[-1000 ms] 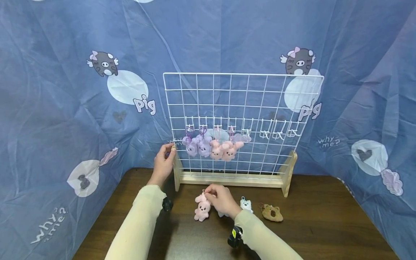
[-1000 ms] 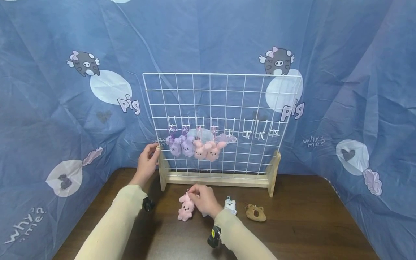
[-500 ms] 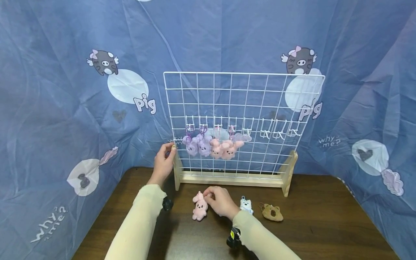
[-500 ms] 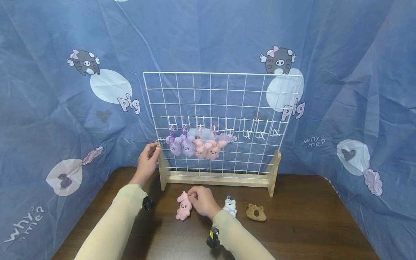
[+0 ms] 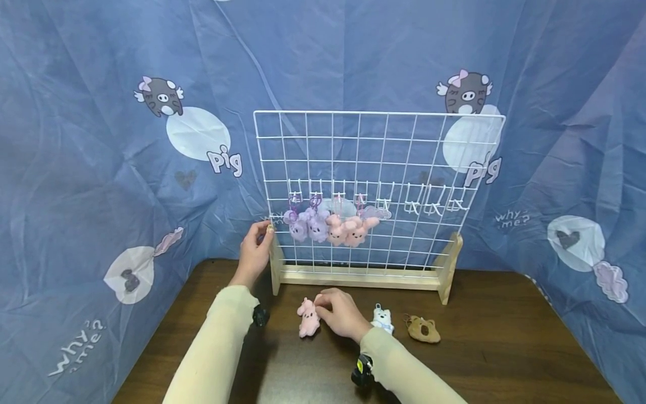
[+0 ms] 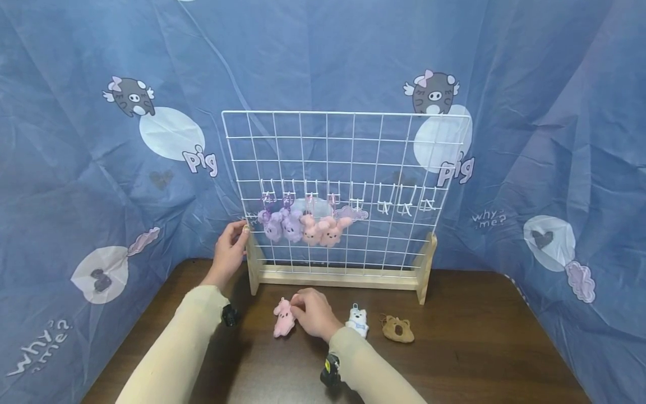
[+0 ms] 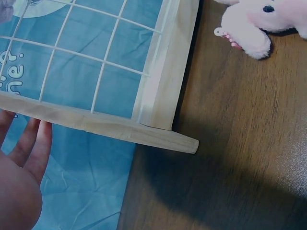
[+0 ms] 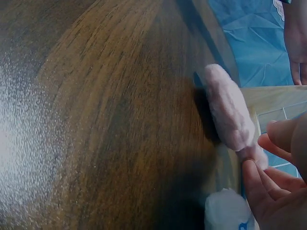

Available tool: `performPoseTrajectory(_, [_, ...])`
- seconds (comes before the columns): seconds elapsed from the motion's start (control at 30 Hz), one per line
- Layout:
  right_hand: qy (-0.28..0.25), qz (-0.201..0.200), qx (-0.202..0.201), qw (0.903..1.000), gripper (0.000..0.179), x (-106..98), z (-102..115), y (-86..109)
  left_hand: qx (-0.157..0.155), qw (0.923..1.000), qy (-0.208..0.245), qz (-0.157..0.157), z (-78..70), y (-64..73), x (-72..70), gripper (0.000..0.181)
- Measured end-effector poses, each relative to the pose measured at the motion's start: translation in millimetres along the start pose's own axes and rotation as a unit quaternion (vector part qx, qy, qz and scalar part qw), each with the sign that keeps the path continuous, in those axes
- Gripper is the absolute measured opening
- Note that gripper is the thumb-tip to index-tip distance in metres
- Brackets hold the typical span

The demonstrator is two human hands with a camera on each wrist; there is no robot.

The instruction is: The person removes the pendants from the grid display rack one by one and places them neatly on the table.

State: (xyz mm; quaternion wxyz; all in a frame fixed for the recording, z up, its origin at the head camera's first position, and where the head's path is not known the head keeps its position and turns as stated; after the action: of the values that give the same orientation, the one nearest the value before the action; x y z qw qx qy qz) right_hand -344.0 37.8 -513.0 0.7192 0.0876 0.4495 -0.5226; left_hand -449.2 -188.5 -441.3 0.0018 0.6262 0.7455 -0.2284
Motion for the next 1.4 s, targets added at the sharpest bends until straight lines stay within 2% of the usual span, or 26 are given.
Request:
performPoseTrajectory(0.27, [-0.018, -0.004, 0.011, 0.9998, 0.010, -2.1, -1.4, 0.1, 0.002, 1.0000, 0.004, -0.002, -0.3, 0.2, 0.0, 0.033])
performPoseTrajectory(0.57, [-0.047, -0.022, 0.067, 0.9964, 0.017, -18.0, -7.6, 1.3, 0.005, 0.9999, 0.007, -0.008, 0.0, -0.8, -0.6, 0.032])
performPoseTrajectory(0.87, [-0.099, -0.043, 0.116, 0.9874, 0.031, -39.6, -24.6, 5.0, 0.008, 0.9999, -0.001, -0.010, -1.1, 0.0, -0.1, 0.033])
performPoseTrajectory(1.0, [-0.103, -0.048, 0.139, 0.9838, 0.036, -51.6, -32.4, 7.6, 0.006, 0.9999, -0.001, -0.011, -0.4, 0.4, -0.4, 0.033])
performPoseTrajectory(1.17, [-0.114, -0.075, 0.145, 0.9800, 0.038, -67.6, -39.8, 5.3, 0.008, 0.9999, -0.005, -0.014, 0.8, 0.3, -0.9, 0.032])
performPoseTrajectory(1.4, [-0.142, -0.114, 0.167, 0.9691, 0.051, -96.7, -48.9, 1.7, 0.005, 0.9999, -0.010, -0.009, 0.9, 0.3, -0.7, 0.033])
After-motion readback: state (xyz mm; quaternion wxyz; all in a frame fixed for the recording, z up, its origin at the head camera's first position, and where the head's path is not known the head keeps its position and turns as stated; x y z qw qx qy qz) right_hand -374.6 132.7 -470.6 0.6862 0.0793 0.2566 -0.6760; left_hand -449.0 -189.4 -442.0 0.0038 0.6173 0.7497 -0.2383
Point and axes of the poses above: each hand's wrist, its own y-axis away from the middle knuckle, its own x-axis out of the palm, z = x × y, the point moved 7 cm from there along -y, towards the middle knuckle, and after that the axes turned 1 degree about -x, right-handed, at the moved point
